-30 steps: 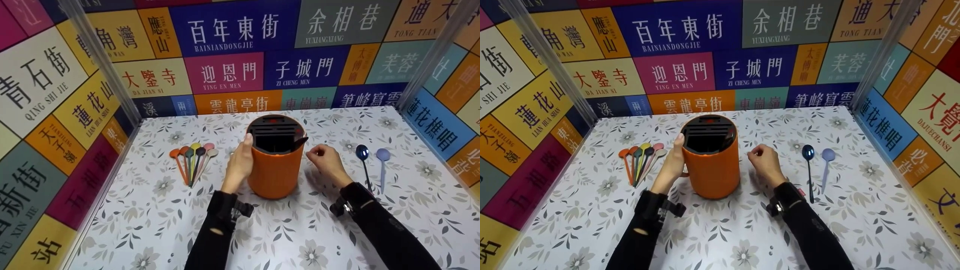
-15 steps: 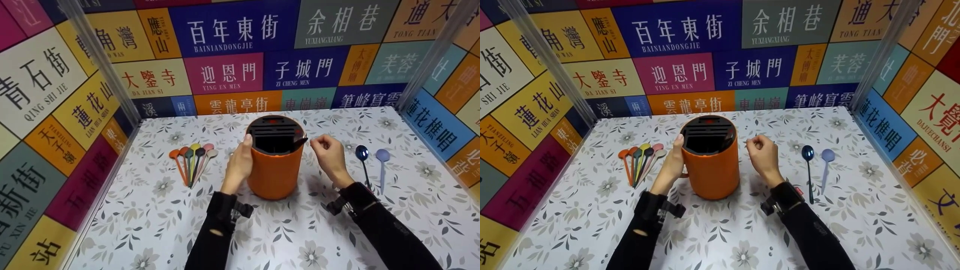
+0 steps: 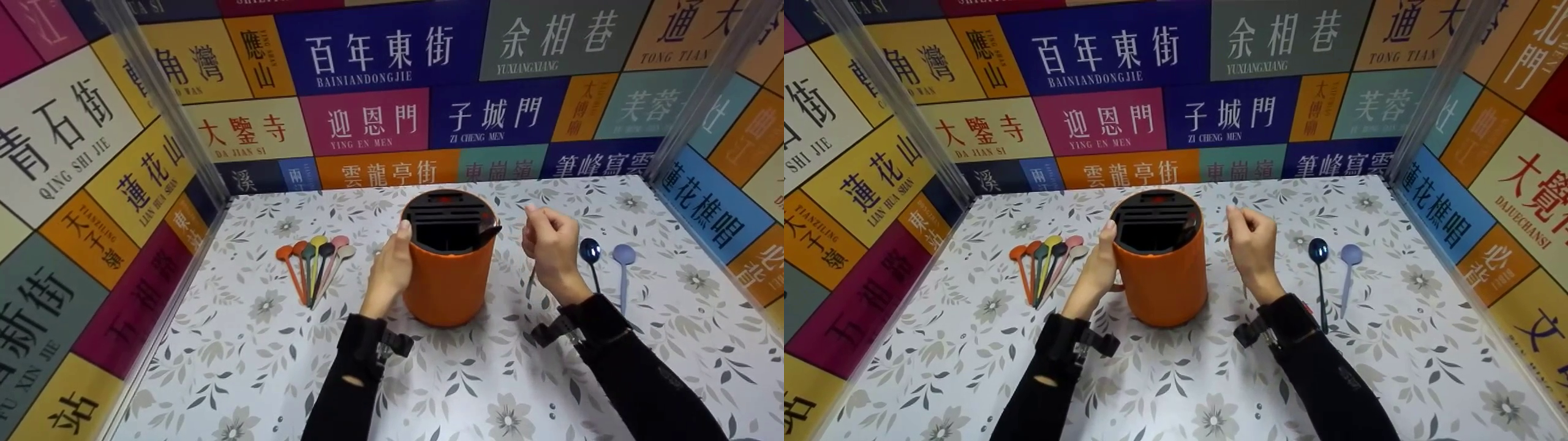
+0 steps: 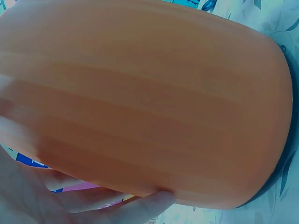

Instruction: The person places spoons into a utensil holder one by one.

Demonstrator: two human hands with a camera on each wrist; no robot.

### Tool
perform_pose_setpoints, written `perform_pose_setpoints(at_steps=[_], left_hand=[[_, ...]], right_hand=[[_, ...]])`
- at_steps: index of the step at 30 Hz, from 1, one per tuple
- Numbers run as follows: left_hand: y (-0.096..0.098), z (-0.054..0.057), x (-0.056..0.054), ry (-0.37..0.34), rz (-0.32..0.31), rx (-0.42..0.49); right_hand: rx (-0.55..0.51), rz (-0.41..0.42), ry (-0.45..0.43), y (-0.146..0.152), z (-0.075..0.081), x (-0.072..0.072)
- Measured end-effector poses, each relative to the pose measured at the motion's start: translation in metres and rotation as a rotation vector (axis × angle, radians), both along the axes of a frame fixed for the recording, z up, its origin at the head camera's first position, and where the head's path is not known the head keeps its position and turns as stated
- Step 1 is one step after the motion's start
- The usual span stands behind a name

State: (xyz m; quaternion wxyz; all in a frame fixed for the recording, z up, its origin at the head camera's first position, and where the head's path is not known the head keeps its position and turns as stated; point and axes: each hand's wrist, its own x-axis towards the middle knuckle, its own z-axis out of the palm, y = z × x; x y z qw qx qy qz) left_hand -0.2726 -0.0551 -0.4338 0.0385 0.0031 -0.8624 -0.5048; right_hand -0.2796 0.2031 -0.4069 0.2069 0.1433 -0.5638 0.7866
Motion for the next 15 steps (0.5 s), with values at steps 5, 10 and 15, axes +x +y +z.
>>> perform_pose_setpoints(at_steps=[5,10,15], left_hand=[[0.000,0.000,0.000,0.005,-0.010,0.003],[-0.002,0.000,0.001,0.012,-0.018,0.001],[-0.002,0.000,0.001,0.006,-0.023,0.007]], right_hand=[[-0.101,0.071,0.092,-0.004,0.020,0.007],[-0.158,0.106,0.129,-0.005,0.043,0.013],[-0.238,0.134,0.170,-0.002,0.067,0.019]])
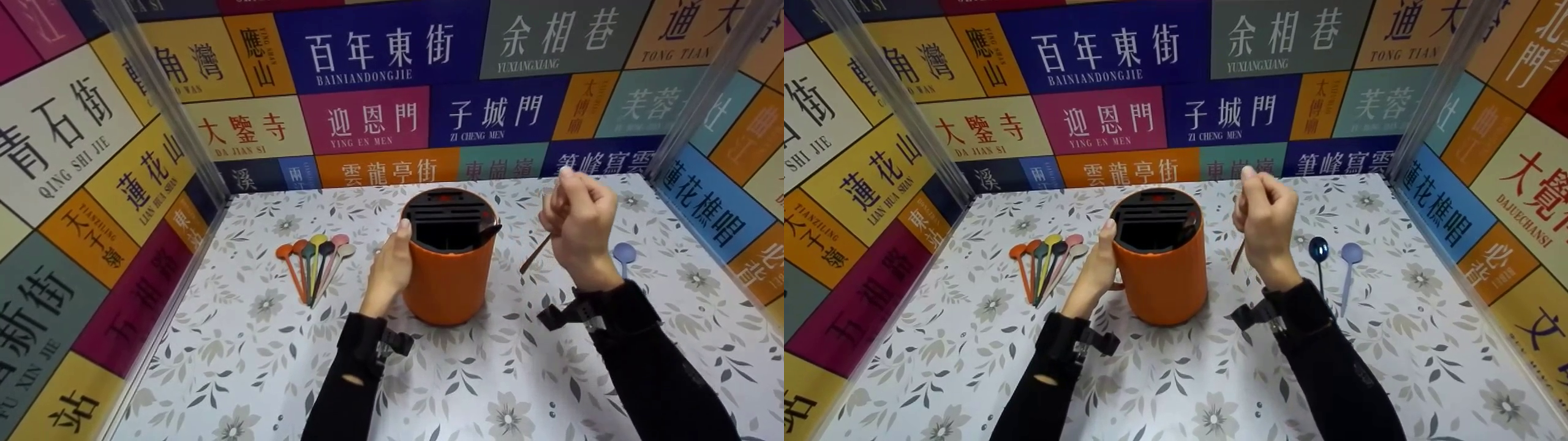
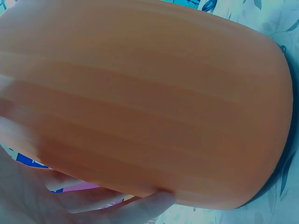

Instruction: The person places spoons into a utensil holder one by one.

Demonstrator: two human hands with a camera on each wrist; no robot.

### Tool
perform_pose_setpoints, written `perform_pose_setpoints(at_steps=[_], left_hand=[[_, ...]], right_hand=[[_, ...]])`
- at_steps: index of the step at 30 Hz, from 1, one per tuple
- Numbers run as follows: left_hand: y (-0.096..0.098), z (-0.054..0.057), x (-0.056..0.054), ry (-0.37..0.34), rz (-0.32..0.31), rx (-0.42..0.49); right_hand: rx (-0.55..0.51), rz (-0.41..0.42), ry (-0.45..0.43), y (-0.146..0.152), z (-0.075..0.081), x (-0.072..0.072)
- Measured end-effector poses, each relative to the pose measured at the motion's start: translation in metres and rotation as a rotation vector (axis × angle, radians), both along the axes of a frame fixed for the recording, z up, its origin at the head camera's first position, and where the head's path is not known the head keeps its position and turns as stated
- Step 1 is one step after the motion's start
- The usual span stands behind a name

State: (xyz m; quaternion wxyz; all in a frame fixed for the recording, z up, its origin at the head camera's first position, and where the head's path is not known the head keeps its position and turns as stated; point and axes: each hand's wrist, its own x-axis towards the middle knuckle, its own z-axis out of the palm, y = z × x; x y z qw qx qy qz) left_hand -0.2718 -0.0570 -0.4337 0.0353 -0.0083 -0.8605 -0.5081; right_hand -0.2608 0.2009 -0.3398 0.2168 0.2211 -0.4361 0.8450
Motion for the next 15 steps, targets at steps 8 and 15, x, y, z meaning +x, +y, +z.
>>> perform_pose_setpoints(at_steps=[8,15], left_hand=[[0.001,-0.001,0.001,-0.017,0.009,0.000],[0.002,-0.001,0.000,0.000,0.001,0.011]], right_hand=[[-0.026,-0.001,0.088,0.000,0.033,0.013],[-0.061,0.006,0.116,-0.007,0.061,0.025]])
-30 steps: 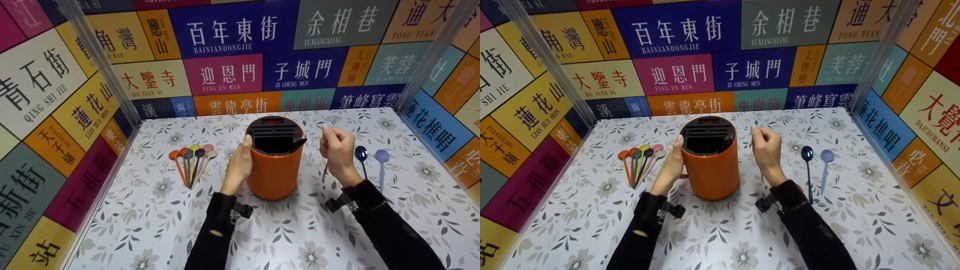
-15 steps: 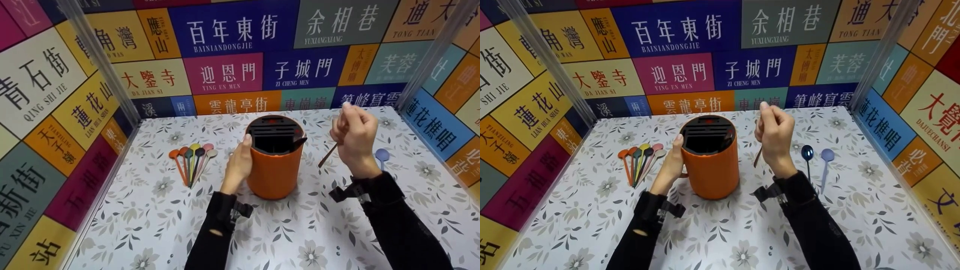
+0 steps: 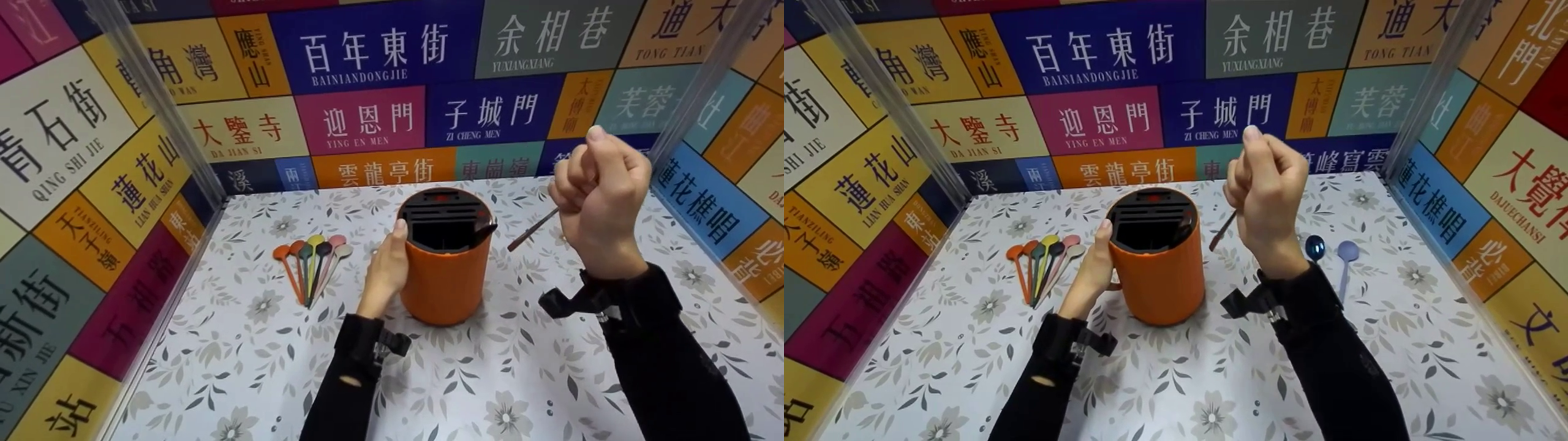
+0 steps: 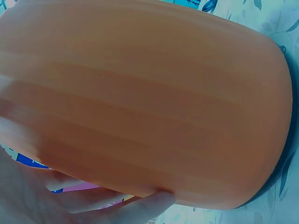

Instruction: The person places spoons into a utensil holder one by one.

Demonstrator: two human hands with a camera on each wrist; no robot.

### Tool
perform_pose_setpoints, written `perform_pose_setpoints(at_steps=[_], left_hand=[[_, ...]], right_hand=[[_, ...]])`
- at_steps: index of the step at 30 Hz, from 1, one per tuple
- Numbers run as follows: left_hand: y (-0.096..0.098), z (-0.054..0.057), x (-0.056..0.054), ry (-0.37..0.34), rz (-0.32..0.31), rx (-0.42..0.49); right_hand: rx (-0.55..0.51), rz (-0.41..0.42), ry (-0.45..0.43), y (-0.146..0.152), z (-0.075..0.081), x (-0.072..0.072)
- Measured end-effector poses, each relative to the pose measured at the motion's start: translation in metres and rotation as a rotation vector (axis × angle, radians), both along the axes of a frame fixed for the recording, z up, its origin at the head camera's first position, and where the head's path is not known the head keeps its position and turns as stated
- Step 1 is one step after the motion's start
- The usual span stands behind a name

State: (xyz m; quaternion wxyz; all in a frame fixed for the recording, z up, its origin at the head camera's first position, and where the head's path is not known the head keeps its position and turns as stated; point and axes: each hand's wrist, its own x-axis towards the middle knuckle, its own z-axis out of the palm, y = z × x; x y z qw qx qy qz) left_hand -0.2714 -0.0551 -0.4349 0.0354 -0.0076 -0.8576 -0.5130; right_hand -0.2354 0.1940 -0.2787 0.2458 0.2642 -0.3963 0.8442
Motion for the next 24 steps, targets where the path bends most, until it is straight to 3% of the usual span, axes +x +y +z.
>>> perform_pose_setpoints(at_steps=[6,13,24], left_hand=[[-0.001,-0.001,-0.001,-0.013,0.011,0.004],[-0.004,0.001,-0.001,-0.013,0.025,-0.001],[-0.001,-0.002,-0.003,0.026,0.014,-0.028]], right_hand=[[-0.069,0.010,0.022,-0.007,0.015,0.004],[-0.121,-0.016,0.026,-0.017,0.021,-0.001],[-0.152,0.006,0.047,-0.032,0.004,-0.018]])
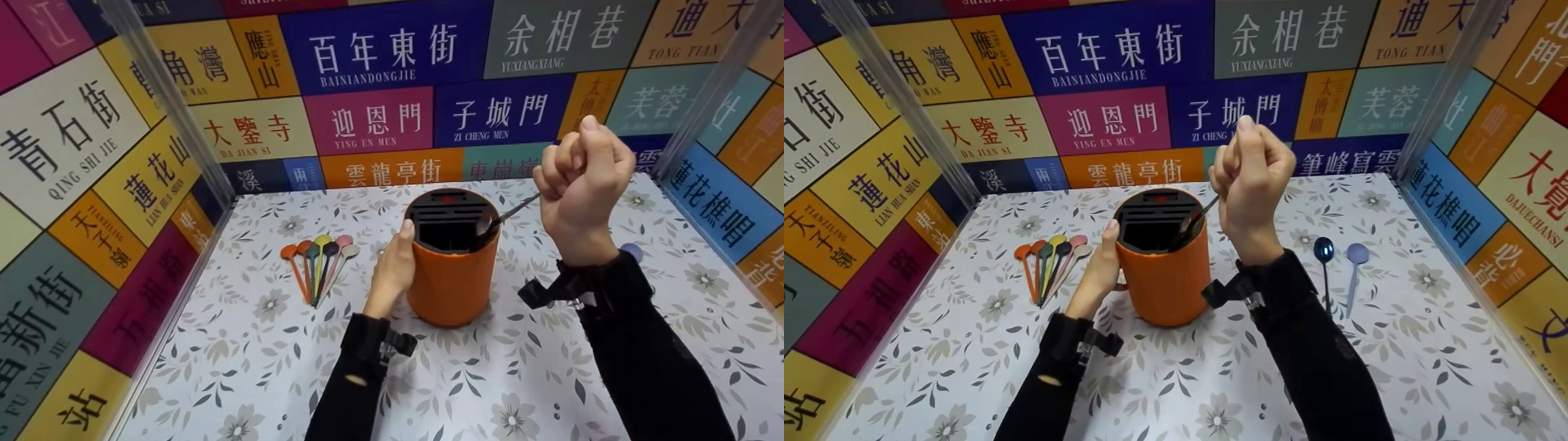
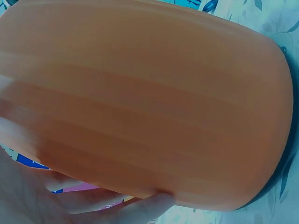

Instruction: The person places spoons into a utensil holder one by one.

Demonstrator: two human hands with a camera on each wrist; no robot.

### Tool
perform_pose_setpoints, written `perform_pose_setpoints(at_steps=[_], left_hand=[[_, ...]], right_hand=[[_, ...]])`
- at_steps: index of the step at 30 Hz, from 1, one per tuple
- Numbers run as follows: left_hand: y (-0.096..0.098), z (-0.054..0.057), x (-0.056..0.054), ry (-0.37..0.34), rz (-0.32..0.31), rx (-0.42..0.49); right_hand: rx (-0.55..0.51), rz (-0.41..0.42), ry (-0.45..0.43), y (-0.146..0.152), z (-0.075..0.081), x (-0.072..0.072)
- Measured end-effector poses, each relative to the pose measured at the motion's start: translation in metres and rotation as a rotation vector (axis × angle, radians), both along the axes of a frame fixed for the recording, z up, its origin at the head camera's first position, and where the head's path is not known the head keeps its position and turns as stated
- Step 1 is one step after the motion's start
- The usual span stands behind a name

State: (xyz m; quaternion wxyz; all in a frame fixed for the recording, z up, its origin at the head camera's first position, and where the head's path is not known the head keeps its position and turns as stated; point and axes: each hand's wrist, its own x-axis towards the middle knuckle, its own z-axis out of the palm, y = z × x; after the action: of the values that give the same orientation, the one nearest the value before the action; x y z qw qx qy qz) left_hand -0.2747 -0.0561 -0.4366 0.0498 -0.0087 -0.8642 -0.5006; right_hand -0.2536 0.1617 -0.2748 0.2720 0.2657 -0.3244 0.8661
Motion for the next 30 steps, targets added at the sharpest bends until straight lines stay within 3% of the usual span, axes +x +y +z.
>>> perform_pose_setpoints(at_steps=[4,11,19,26,30], left_hand=[[0.000,0.001,0.001,-0.004,0.005,0.007],[0.003,0.005,0.001,-0.028,0.009,0.004],[0.006,0.001,0.001,-0.020,-0.005,0.004],[0.004,-0.001,0.003,-0.005,-0.002,0.005],[0.001,0.001,0.002,0.002,0.002,0.002]], right_hand=[[0.003,-0.013,-0.028,-0.007,-0.011,-0.010],[0.101,-0.096,-0.068,-0.016,-0.044,-0.032],[0.225,-0.093,-0.139,-0.023,-0.074,-0.044],[0.284,-0.099,-0.254,-0.024,-0.080,-0.049],[0.353,-0.172,-0.329,-0.023,-0.081,-0.053]])
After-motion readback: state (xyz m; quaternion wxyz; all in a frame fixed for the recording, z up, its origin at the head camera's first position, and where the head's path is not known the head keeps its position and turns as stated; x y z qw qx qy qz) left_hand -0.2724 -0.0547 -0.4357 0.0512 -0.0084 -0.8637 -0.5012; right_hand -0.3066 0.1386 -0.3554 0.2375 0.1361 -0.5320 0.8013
